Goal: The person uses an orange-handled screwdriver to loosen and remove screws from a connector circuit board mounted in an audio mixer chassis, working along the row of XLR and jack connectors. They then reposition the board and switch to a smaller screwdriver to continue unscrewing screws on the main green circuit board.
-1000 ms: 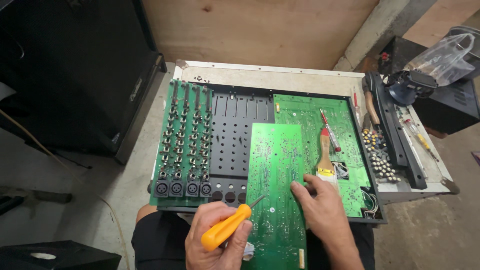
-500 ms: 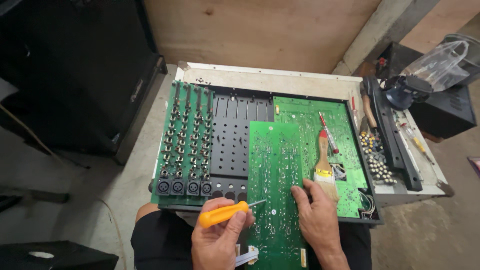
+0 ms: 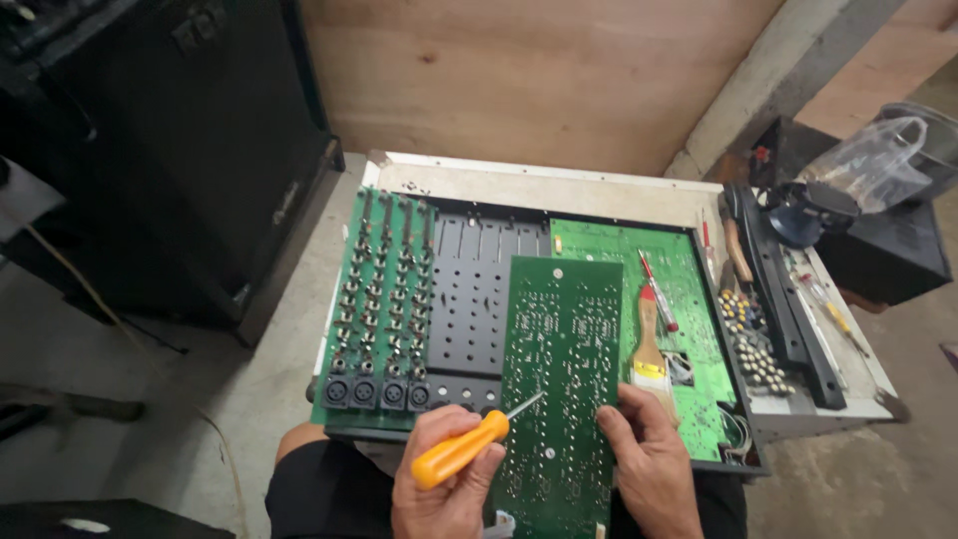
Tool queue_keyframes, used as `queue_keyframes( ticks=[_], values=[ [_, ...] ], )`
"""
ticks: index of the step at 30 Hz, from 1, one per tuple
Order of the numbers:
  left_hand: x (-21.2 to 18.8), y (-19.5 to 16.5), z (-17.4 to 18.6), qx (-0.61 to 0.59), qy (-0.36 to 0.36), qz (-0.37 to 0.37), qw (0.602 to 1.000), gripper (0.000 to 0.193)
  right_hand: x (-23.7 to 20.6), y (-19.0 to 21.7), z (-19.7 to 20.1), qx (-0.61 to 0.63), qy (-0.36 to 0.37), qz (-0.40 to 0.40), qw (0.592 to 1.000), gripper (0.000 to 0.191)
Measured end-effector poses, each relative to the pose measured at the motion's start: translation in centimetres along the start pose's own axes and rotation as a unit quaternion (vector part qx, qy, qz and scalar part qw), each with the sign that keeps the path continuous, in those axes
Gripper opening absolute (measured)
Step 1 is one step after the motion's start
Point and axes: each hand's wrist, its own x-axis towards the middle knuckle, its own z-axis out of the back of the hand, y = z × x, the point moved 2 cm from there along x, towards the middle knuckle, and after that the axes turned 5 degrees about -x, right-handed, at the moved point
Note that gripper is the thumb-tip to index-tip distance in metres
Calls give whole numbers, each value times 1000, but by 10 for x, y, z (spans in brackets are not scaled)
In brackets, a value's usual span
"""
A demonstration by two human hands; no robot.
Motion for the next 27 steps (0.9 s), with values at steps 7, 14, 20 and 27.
queue_keyframes(
  ticks=[7, 14, 20, 27],
  values=[
    [30, -1, -13, 183, 28, -206, 961, 34, 29, -53, 6, -70, -10, -57, 996, 37],
    [40, 18, -15, 169, 41, -155, 973, 31, 34, -39, -1, -169, 13, -53, 984, 35],
    [48, 28, -14, 129, 47, -113, 984, 30, 35, 28, -9, -399, 14, -70, 914, 53],
    [62, 31, -24, 144, 44, -112, 982, 30, 94, 66, -47, -416, -105, 191, 883, 50]
  ],
)
